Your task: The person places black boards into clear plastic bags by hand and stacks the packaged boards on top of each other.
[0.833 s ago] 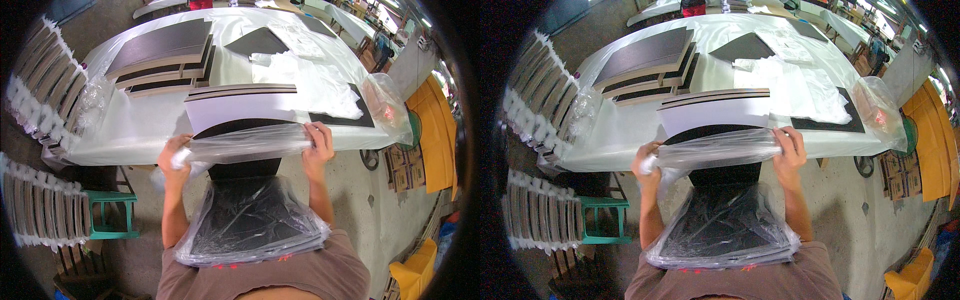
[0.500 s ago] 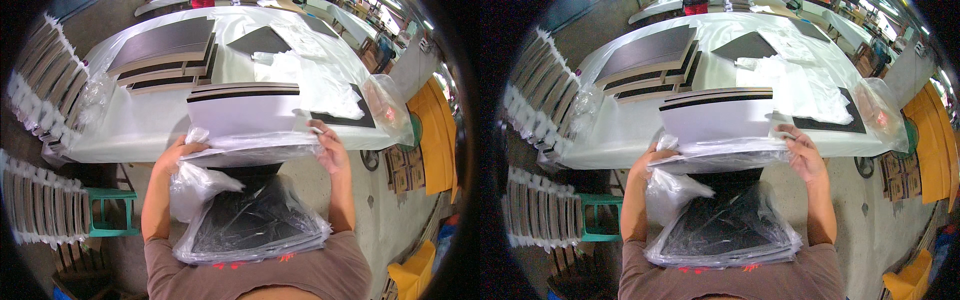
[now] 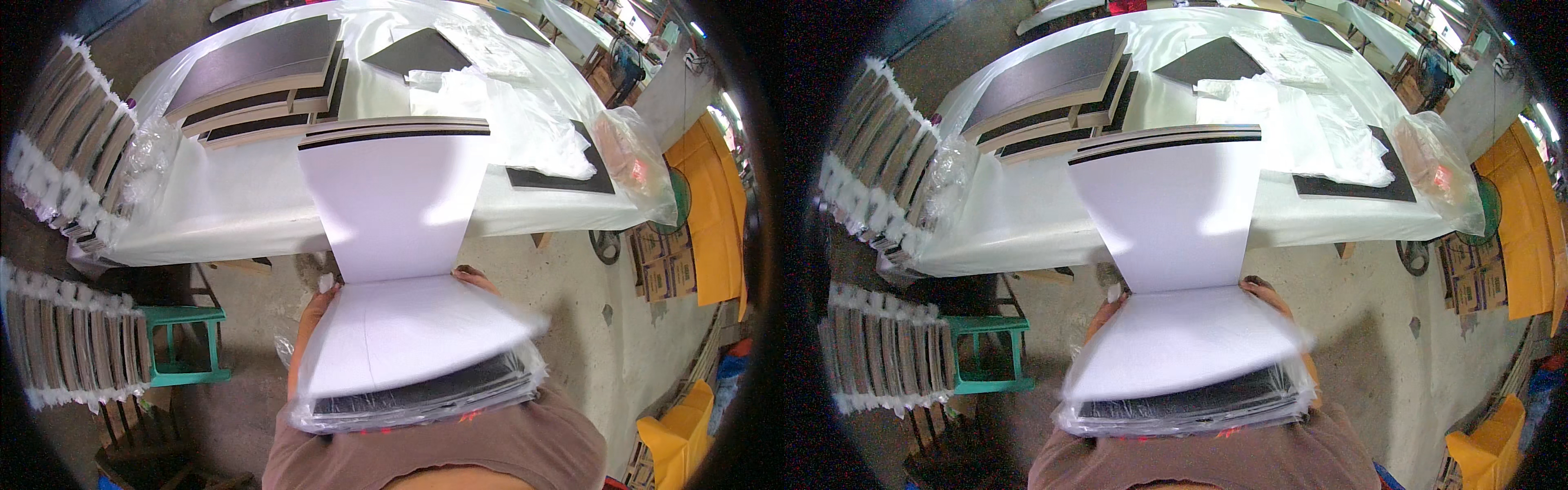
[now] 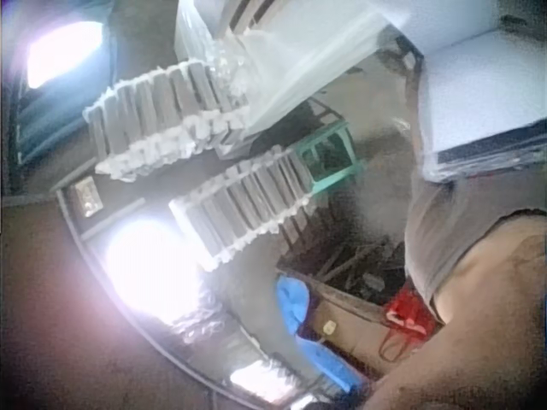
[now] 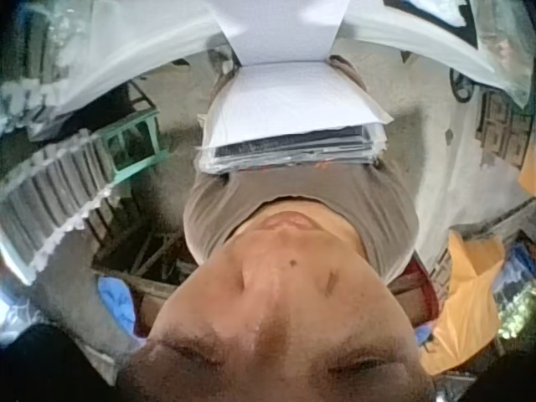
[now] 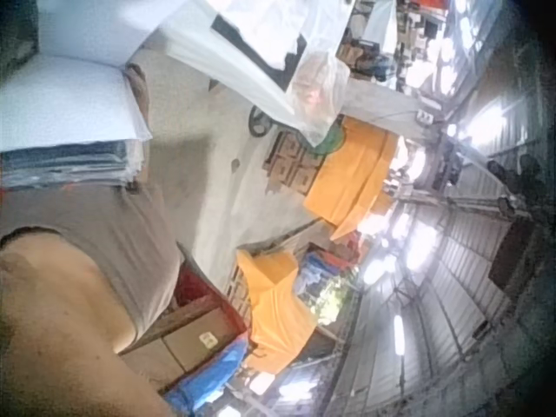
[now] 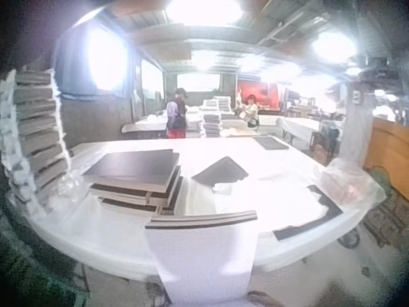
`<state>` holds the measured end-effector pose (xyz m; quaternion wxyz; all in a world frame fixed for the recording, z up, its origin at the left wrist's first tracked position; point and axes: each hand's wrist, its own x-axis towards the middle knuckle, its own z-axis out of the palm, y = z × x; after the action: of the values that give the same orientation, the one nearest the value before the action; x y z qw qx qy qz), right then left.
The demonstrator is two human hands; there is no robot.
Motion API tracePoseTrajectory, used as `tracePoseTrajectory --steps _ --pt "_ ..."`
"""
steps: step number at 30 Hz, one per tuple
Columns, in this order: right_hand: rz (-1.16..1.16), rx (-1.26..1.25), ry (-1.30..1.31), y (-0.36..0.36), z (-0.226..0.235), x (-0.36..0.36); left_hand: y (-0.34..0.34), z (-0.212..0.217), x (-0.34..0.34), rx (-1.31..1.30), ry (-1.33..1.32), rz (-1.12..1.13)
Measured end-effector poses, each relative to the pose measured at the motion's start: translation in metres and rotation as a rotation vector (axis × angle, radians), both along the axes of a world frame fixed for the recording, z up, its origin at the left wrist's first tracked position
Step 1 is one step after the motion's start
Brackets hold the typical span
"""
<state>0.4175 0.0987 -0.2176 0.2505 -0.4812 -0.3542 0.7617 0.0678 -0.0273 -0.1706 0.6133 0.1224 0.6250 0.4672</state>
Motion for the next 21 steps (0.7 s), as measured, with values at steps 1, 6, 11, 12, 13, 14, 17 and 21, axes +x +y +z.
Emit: tracePoseTrajectory --steps 1,6,11,12,13,14,17,21 --pt "0.001 0.069 -0.026 -0.003 0.001 0.002 0.015 -0.003 0.0 -0.202 0.078 -0.063" --pt "0.291 0.412 -0.382 0.022 0.026 -0.01 0.016 -0.046 -0.044 0.145 0.488 -0.161" --pt "0.786 0.609 -0.429 0.063 0.097 0.026 0.023 0.131 -0.051 0.192 0.512 -0.071" --pt "0.806 0.595 -0.411 0.062 0.143 0.008 0.019 0.153 -0.052 0.428 0.369 -0.074" --pt "0.829 0.585 -0.391 0.058 0.192 -0.016 0.016 0.169 -0.053 0.665 0.23 -0.072" --pt "0.847 0.729 -0.364 0.055 0.226 -0.032 0.021 0.182 -0.051 0.805 0.11 -0.093" --pt "0.737 1.001 -0.194 0.037 0.283 -0.087 0.037 0.228 -0.02 1.018 -0.07 -0.044" --pt "0.345 1.741 -0.086 -0.013 0.329 -0.177 0.066 0.241 0.042 1.191 -0.142 0.098"
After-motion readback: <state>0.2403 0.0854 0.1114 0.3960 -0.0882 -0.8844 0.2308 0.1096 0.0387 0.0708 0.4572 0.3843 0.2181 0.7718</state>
